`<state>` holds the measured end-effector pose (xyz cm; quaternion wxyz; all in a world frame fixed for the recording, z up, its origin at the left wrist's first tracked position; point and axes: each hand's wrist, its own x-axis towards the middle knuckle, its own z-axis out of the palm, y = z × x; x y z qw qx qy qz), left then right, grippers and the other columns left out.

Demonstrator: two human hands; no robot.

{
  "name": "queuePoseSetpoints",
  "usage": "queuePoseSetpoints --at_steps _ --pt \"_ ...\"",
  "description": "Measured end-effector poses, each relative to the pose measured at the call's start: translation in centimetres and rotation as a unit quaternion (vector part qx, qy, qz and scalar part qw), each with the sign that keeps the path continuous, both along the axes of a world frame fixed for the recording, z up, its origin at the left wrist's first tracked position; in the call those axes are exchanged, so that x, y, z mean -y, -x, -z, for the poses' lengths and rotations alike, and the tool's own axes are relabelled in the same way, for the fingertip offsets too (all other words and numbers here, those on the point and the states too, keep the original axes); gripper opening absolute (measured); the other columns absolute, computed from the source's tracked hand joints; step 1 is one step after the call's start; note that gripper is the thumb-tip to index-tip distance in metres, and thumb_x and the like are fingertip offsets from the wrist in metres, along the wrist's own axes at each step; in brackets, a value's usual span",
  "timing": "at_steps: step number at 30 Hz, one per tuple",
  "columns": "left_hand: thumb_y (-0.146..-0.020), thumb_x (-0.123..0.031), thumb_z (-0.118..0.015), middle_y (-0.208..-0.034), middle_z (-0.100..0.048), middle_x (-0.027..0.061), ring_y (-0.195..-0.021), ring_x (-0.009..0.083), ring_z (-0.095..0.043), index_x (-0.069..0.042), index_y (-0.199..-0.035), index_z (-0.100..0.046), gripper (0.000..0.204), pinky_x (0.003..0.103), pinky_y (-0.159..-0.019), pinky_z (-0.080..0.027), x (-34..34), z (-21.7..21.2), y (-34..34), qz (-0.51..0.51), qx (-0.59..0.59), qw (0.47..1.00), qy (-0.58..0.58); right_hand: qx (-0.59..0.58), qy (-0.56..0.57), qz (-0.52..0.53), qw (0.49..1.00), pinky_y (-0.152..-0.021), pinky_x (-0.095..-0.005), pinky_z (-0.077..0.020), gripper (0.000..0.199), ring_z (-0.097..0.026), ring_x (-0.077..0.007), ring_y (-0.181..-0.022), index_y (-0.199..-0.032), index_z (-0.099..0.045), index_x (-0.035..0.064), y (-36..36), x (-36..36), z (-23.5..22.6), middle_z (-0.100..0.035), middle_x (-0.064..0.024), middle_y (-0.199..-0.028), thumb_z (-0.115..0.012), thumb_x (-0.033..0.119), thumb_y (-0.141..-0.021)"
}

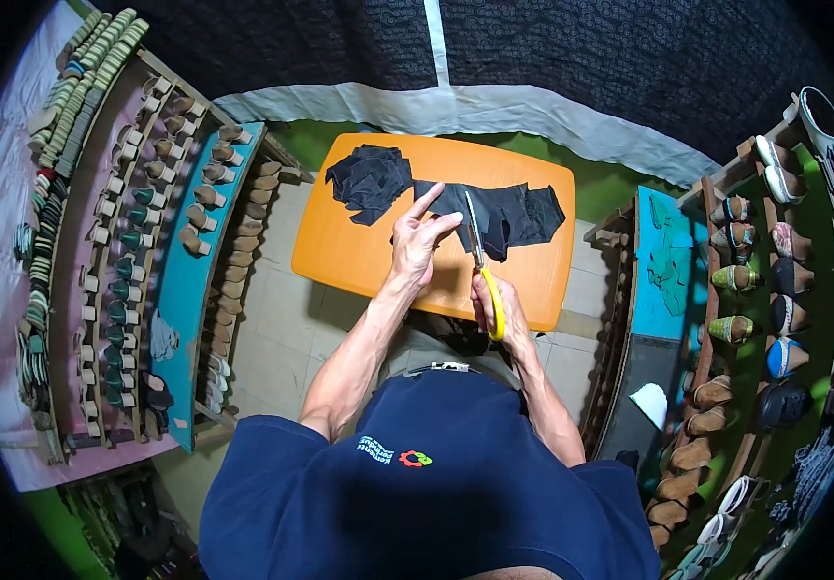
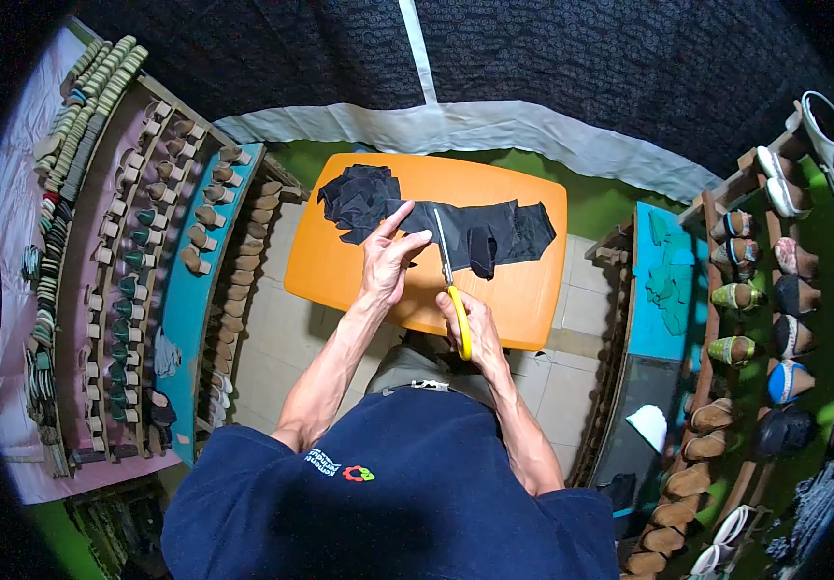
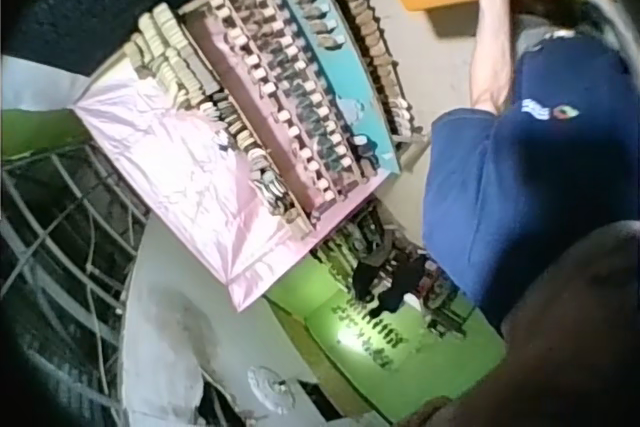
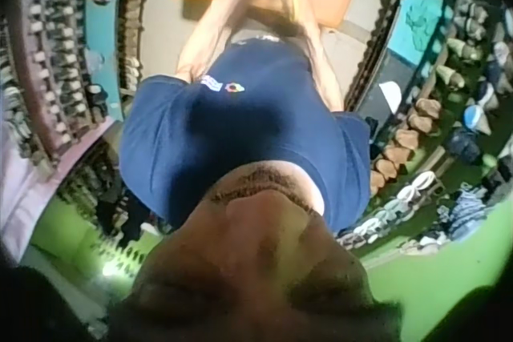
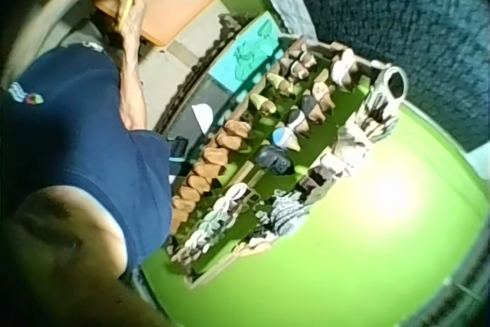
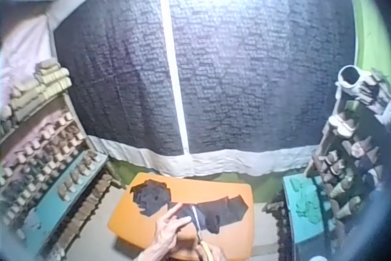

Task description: The person uses yellow-handled scissors to cut a stack of black fabric pieces on an orange table. They trim the edges of the fabric, following a pre-drawn outline, and separate the cut pieces from the main stack.

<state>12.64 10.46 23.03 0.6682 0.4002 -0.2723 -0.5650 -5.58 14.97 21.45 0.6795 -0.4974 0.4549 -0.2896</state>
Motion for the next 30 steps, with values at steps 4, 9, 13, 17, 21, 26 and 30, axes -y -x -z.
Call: queuePoseSetpoints --at_steps 4,9,13,17,21,26,30 --pt "-0.08 0.006 -0.073 -0.081 -0.067 0.0028 -0.069 0.0069 -0.062 0.005 -0.141 -0.047 0.067 0.02 -0.068 -0.051 0.2 -1.0 -0.4 0.006 0.021 1.0 -0.014 -0.009 -0.008 -0.009 1.0 -0.037 -0.0241 -0.0353 0.05 -0.044 -0.0072 -0.039 -0.075 -0.051 0.0107 0.5 0.2 -0.9 -0.044 0.0033 -0.05 -0.061 0.056 -0.094" --pt "-0.077 0.001 -0.076 -0.061 -0.052 -0.0083 -0.054 0.0007 -0.043 0.005 -0.141 -0.049 0.069 0.017 -0.055 -0.034 0.7 -0.5 -1.6 0.031 0.058 0.998 -0.019 -0.006 -0.009 -0.019 1.0 -0.036 -0.0237 -0.0348 0.05 -0.042 -0.0071 -0.037 -0.072 -0.05 0.0117 1.4 0.6 0.0 -0.042 0.0047 -0.05 -0.063 0.056 -0.093" --pt "-0.079 0.002 -0.076 -0.065 -0.057 -0.006 -0.056 0.0012 -0.048 0.005 -0.14 -0.049 0.067 0.017 -0.056 -0.036 0.6 -1.5 -1.3 0.031 0.051 0.997 -0.042 -0.029 -0.003 -0.03 0.999 -0.036 -0.0237 -0.0344 0.052 -0.042 -0.007 -0.037 -0.071 -0.049 0.0117 1.9 0.8 -0.7 -0.042 0.0049 -0.049 -0.064 0.058 -0.091" --pt "-0.08 0.001 -0.076 -0.068 -0.06 -0.0045 -0.059 0.0021 -0.052 0.004 -0.138 -0.052 0.063 0.017 -0.059 -0.042 0.9 -2.3 -0.7 0.009 0.038 0.997 -0.06 -0.033 -0.006 -0.034 0.999 -0.037 -0.0241 -0.036 0.054 -0.042 -0.0071 -0.038 -0.072 -0.05 0.0104 2.4 0.8 -0.8 -0.043 0.0044 -0.05 -0.064 0.058 -0.091" --pt "-0.081 0.003 -0.075 -0.087 -0.071 0.0048 -0.076 0.0079 -0.068 0.001 -0.135 -0.056 0.057 0.02 -0.073 -0.055 1.1 0.4 -1.6 0.034 0.073 0.996 -0.026 -0.002 -0.018 -0.059 0.998 -0.04 -0.0251 -0.0404 0.056 -0.045 -0.0079 -0.042 -0.08 -0.055 0.007 2.2 0.6 -0.4 -0.045 0.0023 -0.054 -0.058 0.061 -0.093" --pt "-0.08 0.002 -0.076 -0.076 -0.065 0.0 -0.071 0.005 -0.063 0.003 -0.136 -0.055 0.059 0.019 -0.072 -0.053 0.3 -1.6 0.2 0.043 0.089 0.995 -0.029 0.022 -0.019 -0.06 0.998 -0.045 -0.0268 -0.0458 0.058 -0.049 -0.0093 -0.048 -0.088 -0.056 0.0045 1.9 1.2 1.3 -0.049 0.0001 -0.062 -0.053 0.062 -0.095" --pt "-0.08 0.002 -0.077 -0.069 -0.058 -0.0042 -0.065 0.0025 -0.058 0.003 -0.136 -0.056 0.06 0.017 -0.069 -0.049 0.2 0.0 -0.2 0.056 0.123 0.991 -0.026 0.017 -0.028 -0.058 0.998 -0.045 -0.0272 -0.0451 0.058 -0.049 -0.0097 -0.048 -0.088 -0.056 0.0045 1.9 1.5 1.0 -0.049 0.0001 -0.062 -0.053 0.062 -0.095"
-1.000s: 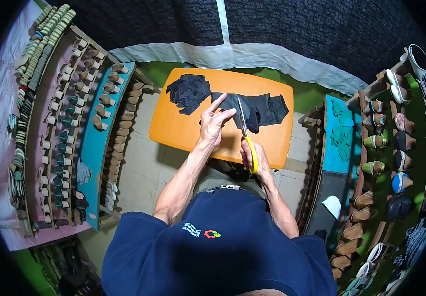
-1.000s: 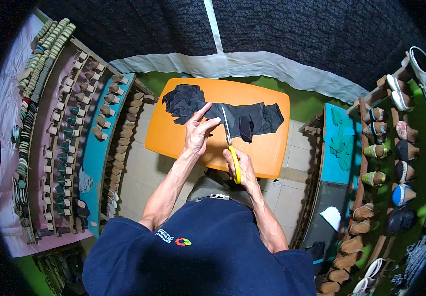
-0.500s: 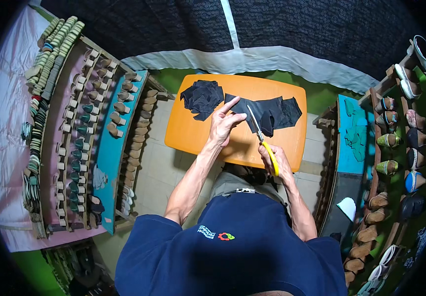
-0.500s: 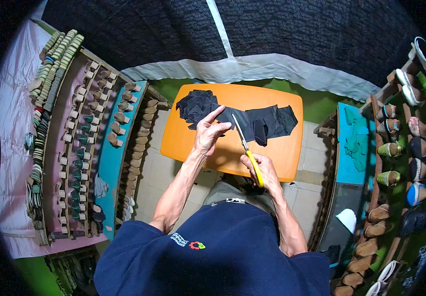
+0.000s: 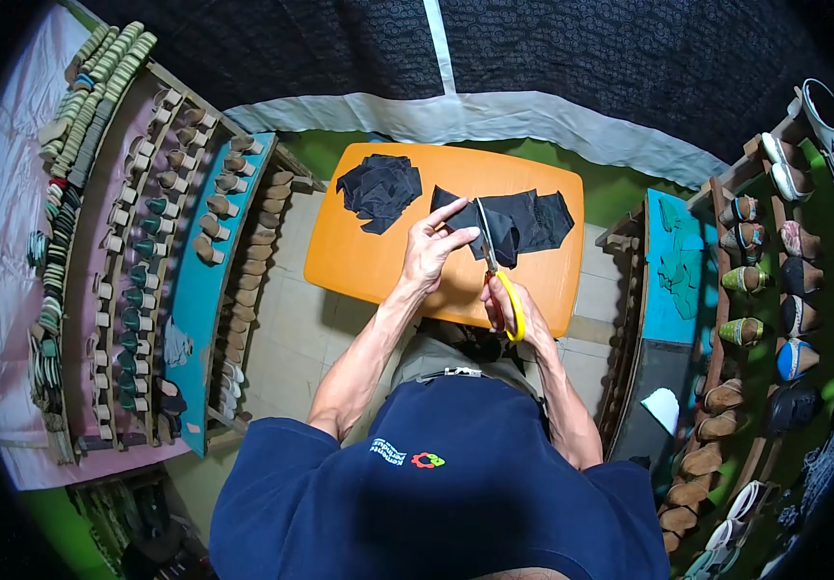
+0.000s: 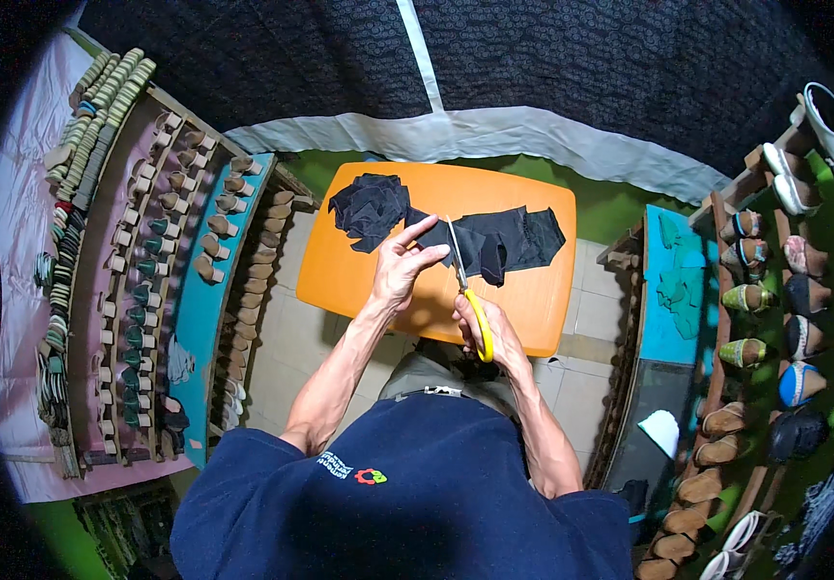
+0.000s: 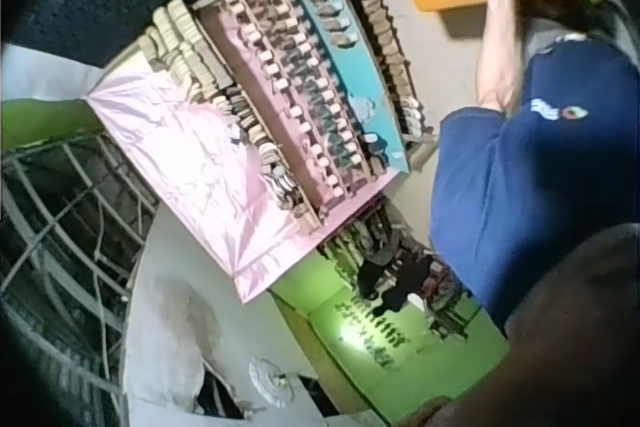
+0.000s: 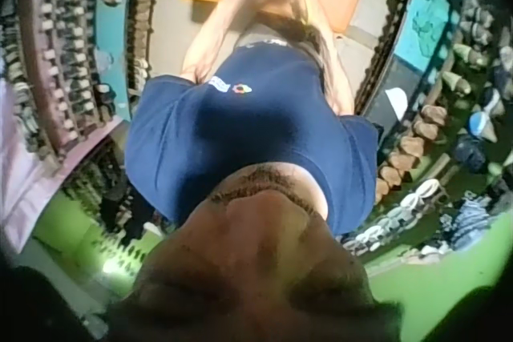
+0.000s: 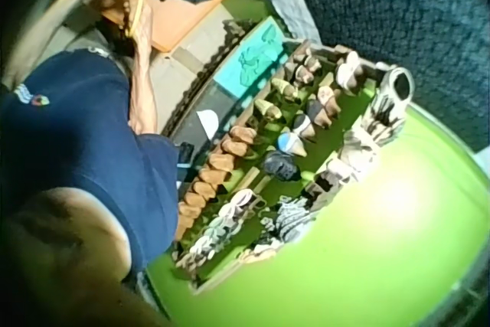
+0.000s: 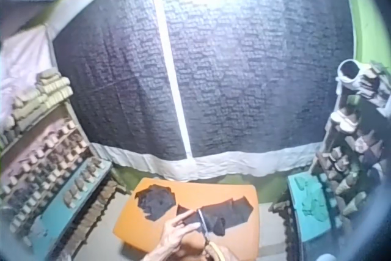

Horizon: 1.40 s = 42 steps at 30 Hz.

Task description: The person uses yellow-handled scissors to cut a stack of black fabric pieces on an orange table. They trim the edges of the fabric, following a pre-drawn outline, and separate the cut pieces from the main stack.

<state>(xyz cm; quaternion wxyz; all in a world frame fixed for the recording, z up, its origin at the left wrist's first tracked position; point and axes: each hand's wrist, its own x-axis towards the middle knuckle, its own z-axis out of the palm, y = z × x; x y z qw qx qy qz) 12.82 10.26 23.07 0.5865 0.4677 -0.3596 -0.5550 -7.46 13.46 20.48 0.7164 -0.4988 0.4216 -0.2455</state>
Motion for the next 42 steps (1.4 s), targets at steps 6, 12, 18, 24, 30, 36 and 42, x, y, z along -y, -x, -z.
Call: queuePoseSetpoints --at_steps 6,12,18,24,30,36,42 --pt "-0.081 0.001 -0.076 -0.069 -0.058 -0.0055 -0.064 0.0017 -0.057 0.003 -0.137 -0.054 0.06 0.017 -0.068 -0.049 -0.1 -0.1 0.7 -0.007 -0.032 0.999 -0.001 0.005 -0.012 0.014 1.0 -0.041 -0.0275 -0.0407 0.057 -0.044 -0.0095 -0.045 -0.083 -0.054 0.0047 0.3 0.0 0.5 -0.045 0.0004 -0.057 -0.054 0.061 -0.095" --pt "-0.082 0.003 -0.075 -0.072 -0.062 -0.0029 -0.067 0.0033 -0.061 0.003 -0.138 -0.053 0.06 0.017 -0.071 -0.051 -0.2 0.0 1.6 -0.033 -0.061 0.998 0.003 0.017 -0.021 0.049 0.998 -0.038 -0.0265 -0.0383 0.058 -0.043 -0.0093 -0.043 -0.079 -0.052 0.0051 -0.2 -0.5 0.0 -0.044 0.0007 -0.056 -0.056 0.061 -0.095" --pt "-0.084 0.003 -0.073 -0.094 -0.071 0.0065 -0.077 0.0077 -0.065 0.002 -0.137 -0.054 0.057 0.02 -0.077 -0.053 -0.4 -0.5 3.0 -0.06 -0.103 0.993 0.007 0.017 -0.05 0.084 0.995 -0.037 -0.0253 -0.0387 0.056 -0.043 -0.0082 -0.042 -0.078 -0.052 0.0063 -0.7 -1.1 -0.8 -0.045 0.0012 -0.056 -0.059 0.06 -0.093" --pt "-0.083 0.003 -0.072 -0.104 -0.071 0.0105 -0.084 0.0097 -0.067 0.001 -0.134 -0.057 0.053 0.022 -0.082 -0.054 0.1 2.2 3.9 -0.133 -0.177 0.975 -0.004 -0.012 -0.036 0.15 0.988 -0.037 -0.0243 -0.0419 0.053 -0.045 -0.0082 -0.039 -0.07 -0.051 0.0097 -2.0 -2.1 -0.3 -0.045 0.0014 -0.053 -0.064 0.056 -0.092" --pt "-0.083 -0.001 -0.073 -0.098 -0.071 0.0067 -0.08 0.0076 -0.065 -0.001 -0.128 -0.064 0.046 0.02 -0.076 -0.052 -1.3 2.9 1.8 -0.037 -0.099 0.993 -0.055 0.001 -0.048 0.136 0.989 -0.037 -0.0253 -0.0409 0.05 -0.045 -0.0086 -0.039 -0.074 -0.052 0.0092 -0.3 -3.1 1.4 -0.046 0.0011 -0.053 -0.063 0.054 -0.094" --pt "-0.082 0.003 -0.074 -0.105 -0.071 0.0109 -0.091 0.0126 -0.068 0.002 -0.13 -0.06 0.051 0.023 -0.085 -0.055 -1.7 4.4 0.7 -0.044 -0.112 0.991 -0.061 -0.058 0.0 0.041 0.997 -0.043 -0.0262 -0.0433 0.049 -0.047 -0.0092 -0.043 -0.082 -0.056 0.0064 1.4 -4.4 2.6 -0.048 0.0009 -0.055 -0.06 0.054 -0.095" --pt "-0.079 0.004 -0.075 -0.102 -0.072 0.0084 -0.087 0.0088 -0.066 0.001 -0.129 -0.062 0.052 0.02 -0.083 -0.052 -2.2 2.9 1.5 -0.02 -0.07 0.996 -0.054 -0.124 0.05 0.029 0.991 -0.05 -0.0305 -0.0432 0.056 -0.049 -0.0123 -0.051 -0.088 -0.06 0.0029 0.7 -3.9 2.2 -0.05 -0.0009 -0.058 -0.061 0.059 -0.092"
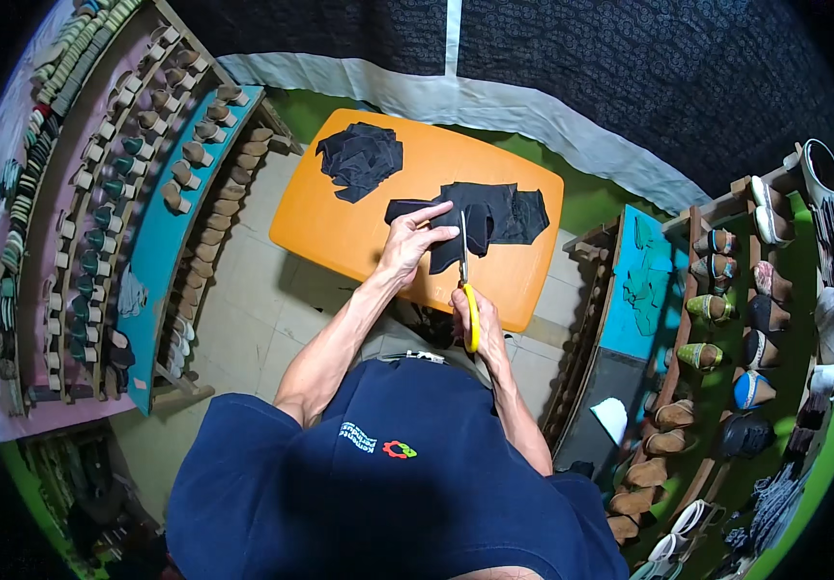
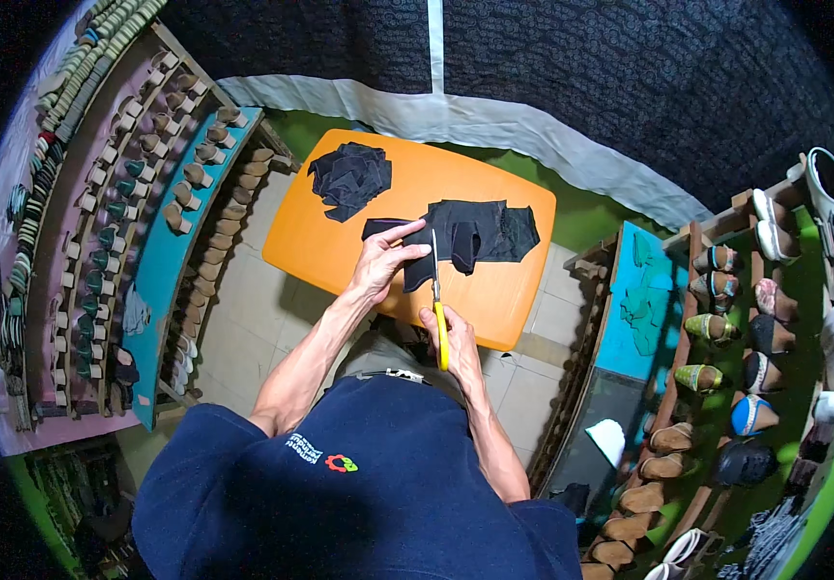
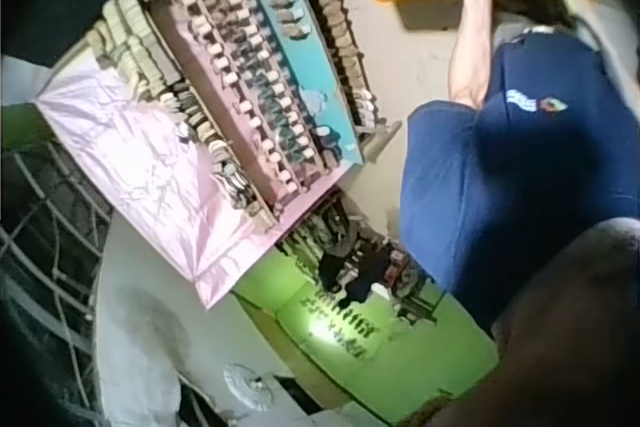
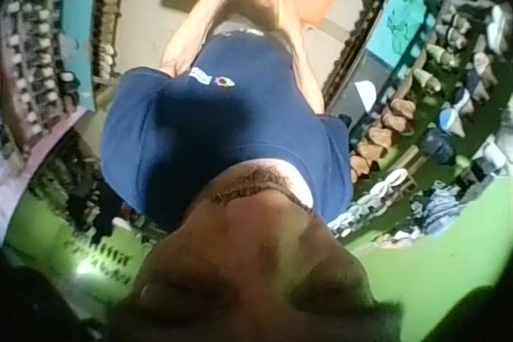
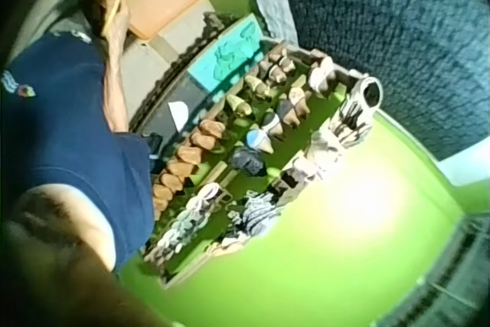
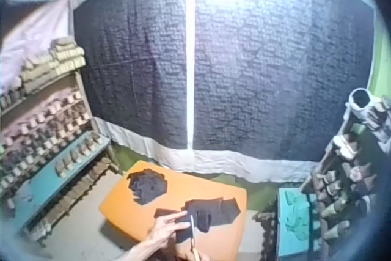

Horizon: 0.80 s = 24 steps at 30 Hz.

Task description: The person uses yellow-handled scissors to cut a stack of black fabric pieces on an orange table. They trim the edges of the fabric, following a pre-drawn outline, and separate the cut pieces from the main stack.

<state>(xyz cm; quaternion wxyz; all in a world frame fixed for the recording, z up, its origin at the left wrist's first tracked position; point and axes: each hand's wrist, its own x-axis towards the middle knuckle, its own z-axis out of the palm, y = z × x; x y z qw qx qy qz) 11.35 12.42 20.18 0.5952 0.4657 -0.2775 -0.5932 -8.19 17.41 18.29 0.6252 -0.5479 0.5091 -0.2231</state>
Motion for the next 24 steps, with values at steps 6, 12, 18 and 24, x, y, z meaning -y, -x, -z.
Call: queuePoseSetpoints --at_steps 6,12,18,24 --pt "-0.078 0.006 -0.077 -0.102 -0.072 0.0087 -0.087 0.0084 -0.066 0.001 -0.132 -0.06 0.057 0.021 -0.083 -0.053 -0.2 -0.2 0.4 0.036 -0.003 0.999 0.012 -0.031 0.032 0.022 0.999 -0.052 -0.0316 -0.0354 0.057 -0.043 -0.011 -0.056 -0.085 -0.06 0.001 -0.2 0.8 0.4 -0.046 0.0002 -0.059 -0.066 0.057 -0.09" --pt "-0.078 0.007 -0.076 -0.1 -0.072 0.0076 -0.084 0.0075 -0.066 0.0 -0.132 -0.06 0.056 0.02 -0.08 -0.053 0.1 0.0 0.6 0.027 -0.019 0.999 0.013 -0.023 0.011 0.044 0.999 -0.048 -0.0309 -0.0318 0.057 -0.041 -0.009 -0.053 -0.079 -0.06 0.0021 -0.1 0.8 0.9 -0.044 0.0016 -0.056 -0.069 0.058 -0.088" --pt "-0.078 0.003 -0.078 -0.098 -0.072 0.0072 -0.081 0.0059 -0.064 -0.002 -0.131 -0.061 0.056 0.018 -0.075 -0.05 0.1 0.6 0.1 0.035 0.002 0.999 0.008 -0.019 0.011 0.052 0.998 -0.037 -0.0262 -0.0354 0.055 -0.044 -0.0095 -0.038 -0.066 -0.051 0.0096 -0.2 0.9 1.3 -0.045 0.002 -0.05 -0.069 0.057 -0.087" --pt "-0.085 -0.009 -0.076 -0.103 -0.072 0.0052 -0.089 0.0057 -0.063 -0.002 -0.126 -0.066 0.042 0.019 -0.081 -0.048 0.1 2.0 0.1 -0.023 -0.025 0.999 -0.039 -0.013 -0.03 0.058 0.998 -0.038 -0.0265 -0.0339 0.056 -0.044 -0.0089 -0.039 -0.063 -0.052 0.009 -0.6 0.3 0.5 -0.044 0.0025 -0.049 -0.071 0.057 -0.086"
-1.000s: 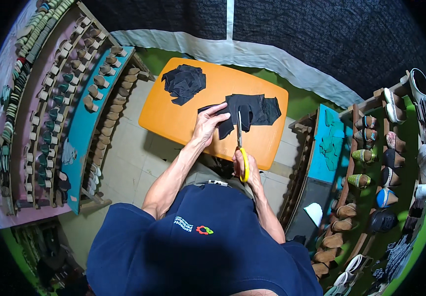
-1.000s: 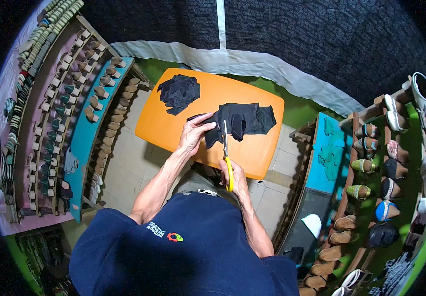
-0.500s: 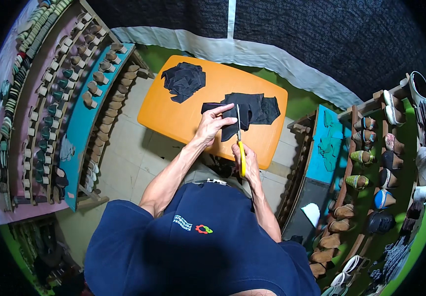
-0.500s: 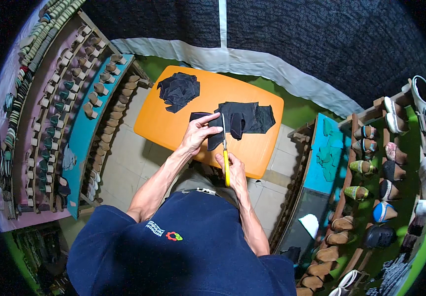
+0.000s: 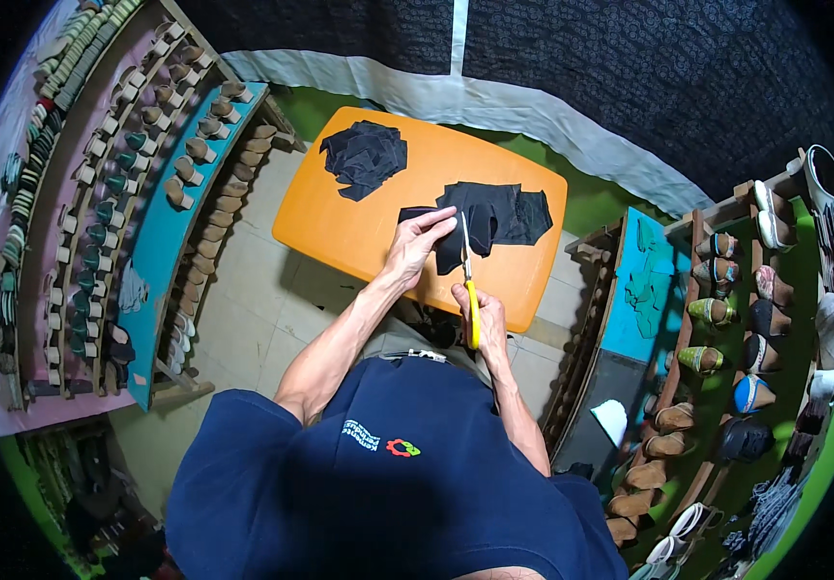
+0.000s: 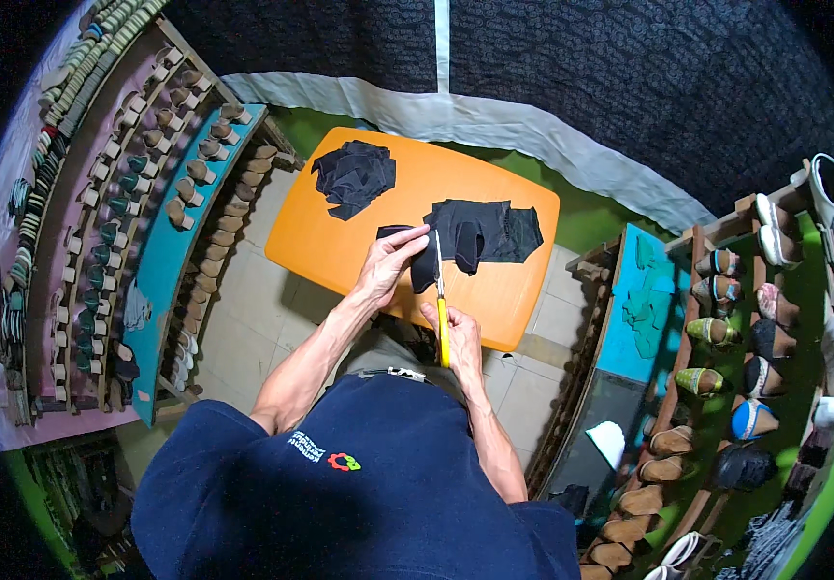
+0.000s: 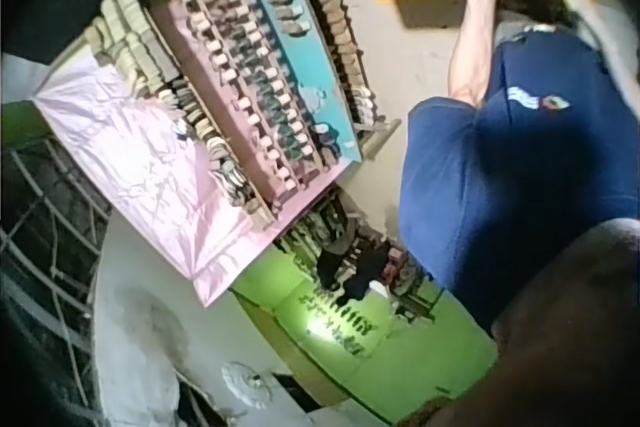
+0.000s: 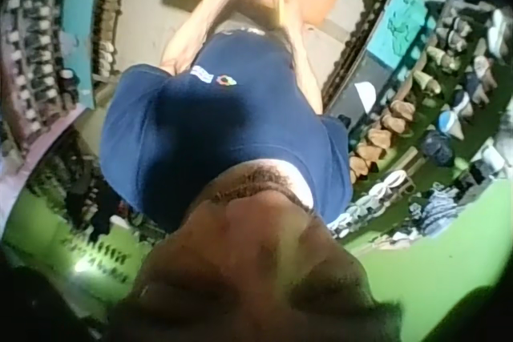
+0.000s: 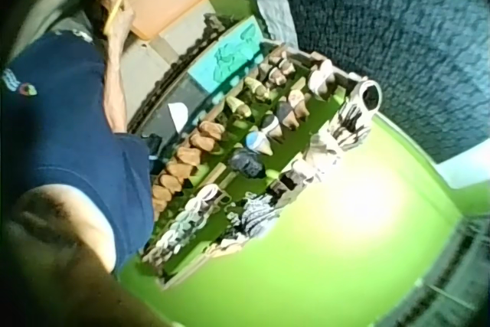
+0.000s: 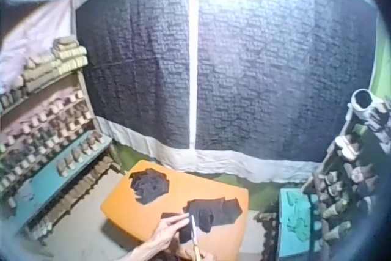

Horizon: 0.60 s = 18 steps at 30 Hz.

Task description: The person uses yellow-handled scissors to cut a stack of black fabric pieces on an orange table. They trim the edges of the fabric, following a pre-drawn outline, and separate the cut pieces from the main stack.

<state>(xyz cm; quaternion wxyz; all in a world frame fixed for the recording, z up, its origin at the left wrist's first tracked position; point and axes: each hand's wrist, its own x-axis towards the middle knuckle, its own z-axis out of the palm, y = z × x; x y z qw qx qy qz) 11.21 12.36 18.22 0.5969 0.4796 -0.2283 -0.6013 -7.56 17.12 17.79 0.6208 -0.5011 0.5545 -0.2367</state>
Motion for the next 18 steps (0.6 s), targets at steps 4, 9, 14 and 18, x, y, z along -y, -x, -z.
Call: queuePoseSetpoints --at_steps 4,9,14,18 --pt "-0.086 -0.007 -0.075 -0.106 -0.071 0.0072 -0.094 0.0089 -0.064 0.001 -0.122 -0.067 0.038 0.022 -0.087 -0.049 -0.3 1.5 0.5 -0.043 -0.008 0.999 0.027 0.002 -0.012 -0.001 1.0 -0.04 -0.0271 -0.0352 0.059 -0.043 -0.0079 -0.041 -0.063 -0.054 0.0072 -0.3 -0.6 -0.6 -0.044 0.0032 -0.05 -0.071 0.058 -0.086" --pt "-0.077 -0.006 -0.08 -0.092 -0.064 0.0021 -0.097 0.0123 -0.057 -0.004 -0.116 -0.071 0.04 0.026 -0.094 -0.041 -1.3 1.1 1.0 -0.052 0.024 0.998 0.0 0.03 -0.013 0.033 0.999 -0.038 -0.026 -0.0382 0.058 -0.044 -0.0092 -0.037 -0.063 -0.05 0.0091 -0.5 -0.5 -1.4 -0.043 0.0022 -0.047 -0.067 0.058 -0.089" --pt "-0.075 -0.004 -0.08 -0.098 -0.065 0.0026 -0.099 0.011 -0.056 -0.009 -0.115 -0.07 0.041 0.029 -0.095 -0.04 -1.8 3.6 -0.7 0.032 -0.064 0.992 -0.109 0.033 -0.047 0.007 0.998 -0.038 -0.0256 -0.0389 0.057 -0.044 -0.0082 -0.038 -0.064 -0.049 0.0107 0.5 0.0 -1.1 -0.042 0.0031 -0.047 -0.064 0.059 -0.091" --pt "-0.078 0.005 -0.075 -0.102 -0.068 0.011 -0.099 0.0171 -0.064 0.002 -0.119 -0.063 0.043 0.031 -0.091 -0.05 -2.5 4.6 -1.3 -0.03 -0.049 0.994 -0.097 0.019 -0.067 -0.017 0.997 -0.038 -0.0256 -0.0397 0.056 -0.045 -0.0079 -0.038 -0.068 -0.053 0.0094 1.1 -0.9 0.0 -0.044 0.0028 -0.048 -0.064 0.06 -0.09"
